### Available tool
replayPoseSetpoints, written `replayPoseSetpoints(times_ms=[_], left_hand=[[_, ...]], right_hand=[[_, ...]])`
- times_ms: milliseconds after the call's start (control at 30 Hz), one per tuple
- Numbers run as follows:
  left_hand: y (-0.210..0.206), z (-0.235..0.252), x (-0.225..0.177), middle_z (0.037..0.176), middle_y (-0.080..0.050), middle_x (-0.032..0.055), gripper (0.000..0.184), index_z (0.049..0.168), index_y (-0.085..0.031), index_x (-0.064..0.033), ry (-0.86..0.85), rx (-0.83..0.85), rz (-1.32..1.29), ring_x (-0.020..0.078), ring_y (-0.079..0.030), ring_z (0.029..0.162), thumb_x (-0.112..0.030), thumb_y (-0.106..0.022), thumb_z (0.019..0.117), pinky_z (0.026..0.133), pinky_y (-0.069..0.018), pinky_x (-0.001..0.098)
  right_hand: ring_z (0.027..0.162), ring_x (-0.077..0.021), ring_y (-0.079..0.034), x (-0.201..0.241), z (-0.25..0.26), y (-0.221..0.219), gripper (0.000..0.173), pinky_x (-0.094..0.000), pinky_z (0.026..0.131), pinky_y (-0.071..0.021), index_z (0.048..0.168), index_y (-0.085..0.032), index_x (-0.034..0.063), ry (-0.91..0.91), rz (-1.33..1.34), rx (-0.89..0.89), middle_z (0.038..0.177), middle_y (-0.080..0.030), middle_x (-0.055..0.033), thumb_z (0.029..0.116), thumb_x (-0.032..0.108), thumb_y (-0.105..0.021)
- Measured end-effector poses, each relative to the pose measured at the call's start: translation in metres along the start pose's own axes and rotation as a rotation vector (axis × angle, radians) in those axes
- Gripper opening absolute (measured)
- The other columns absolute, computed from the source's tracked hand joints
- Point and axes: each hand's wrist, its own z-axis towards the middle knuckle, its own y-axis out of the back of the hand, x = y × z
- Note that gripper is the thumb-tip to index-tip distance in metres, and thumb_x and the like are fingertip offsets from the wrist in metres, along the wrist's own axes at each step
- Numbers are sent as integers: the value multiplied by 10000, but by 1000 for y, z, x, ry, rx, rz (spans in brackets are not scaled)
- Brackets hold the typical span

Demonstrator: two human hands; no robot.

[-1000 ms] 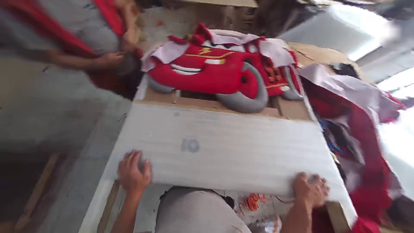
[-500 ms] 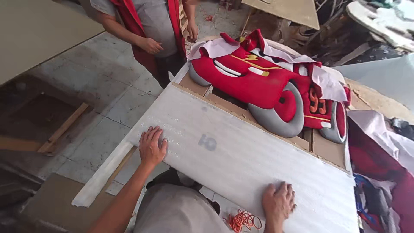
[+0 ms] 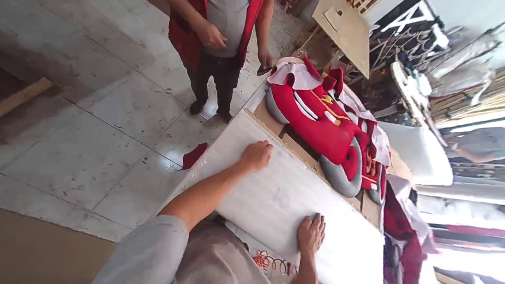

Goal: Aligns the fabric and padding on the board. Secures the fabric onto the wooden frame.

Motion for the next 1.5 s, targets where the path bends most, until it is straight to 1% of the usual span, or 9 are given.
replayPoseSetpoints(times_ms=[67,167,367,733,967,1167,1267,1400,1500], left_hand=[[-2,6,1,1332,-631,158,364,1295,-659,-87,-39,29,5,360,-621,1209,-250,-482,1022,938,-534,551],[-1,6,4,1292,-646,155,365,1252,-671,-73,-18,66,-88,348,-630,1182,-269,-466,1022,917,-536,533],[5,9,7,1234,-667,156,334,1220,-668,-53,11,86,-250,347,-645,1142,-234,-490,1003,864,-546,533],[16,7,12,1219,-668,165,309,1216,-655,-24,17,148,-388,341,-644,1134,-187,-519,991,872,-537,509],[12,7,9,1192,-684,144,326,1199,-671,-47,20,117,-294,318,-657,1116,-213,-463,1011,877,-543,496],[7,8,3,1199,-709,85,366,1215,-707,-124,77,57,-149,256,-673,1139,-274,-426,1035,926,-554,484],[4,6,1,1215,-723,70,367,1244,-719,-143,68,-7,-44,241,-686,1139,-286,-445,1046,958,-551,495],[-3,3,-7,1157,-733,156,318,1212,-732,-79,-44,-96,76,342,-710,1063,-243,-526,1034,908,-547,617],[-11,1,-6,1132,-727,212,314,1181,-739,-38,-110,-170,157,418,-698,1057,-216,-532,1026,902,-520,677]], right_hand=[[1545,-406,-255,11,-9,0,615,-649,1230,-181,1585,-343,11,-5,-19,16,1663,-283,-219,1078,355,-296],[1541,-416,-260,17,-22,-1,603,-626,1240,-190,1582,-332,-14,-4,-60,26,1656,-282,-241,1089,331,-285],[1518,-400,-324,22,-20,0,568,-583,1246,-226,1545,-404,-25,9,-77,-6,1624,-351,-242,1098,308,-294],[1513,-402,-333,28,-17,1,562,-573,1250,-218,1545,-397,-35,-12,-123,16,1616,-363,-246,1096,282,-278],[1509,-415,-333,25,-17,-3,558,-586,1243,-222,1540,-398,-42,-21,-112,-9,1619,-357,-248,1085,264,-291],[1499,-385,-363,24,-15,-6,606,-624,1207,-267,1515,-465,9,-75,-57,-73,1606,-405,-199,1034,348,-325],[1488,-368,-388,29,-16,-5,604,-598,1210,-283,1482,-512,12,-85,-26,-96,1582,-445,-191,1012,359,-361],[1502,-316,-376,23,-17,-5,592,-583,1220,-272,1498,-521,75,-98,36,-83,1599,-444,-125,1001,378,-413],[1530,-292,-329,23,-14,-5,584,-604,1230,-235,1515,-517,131,-17,108,-46,1625,-418,-78,1005,402,-431]])
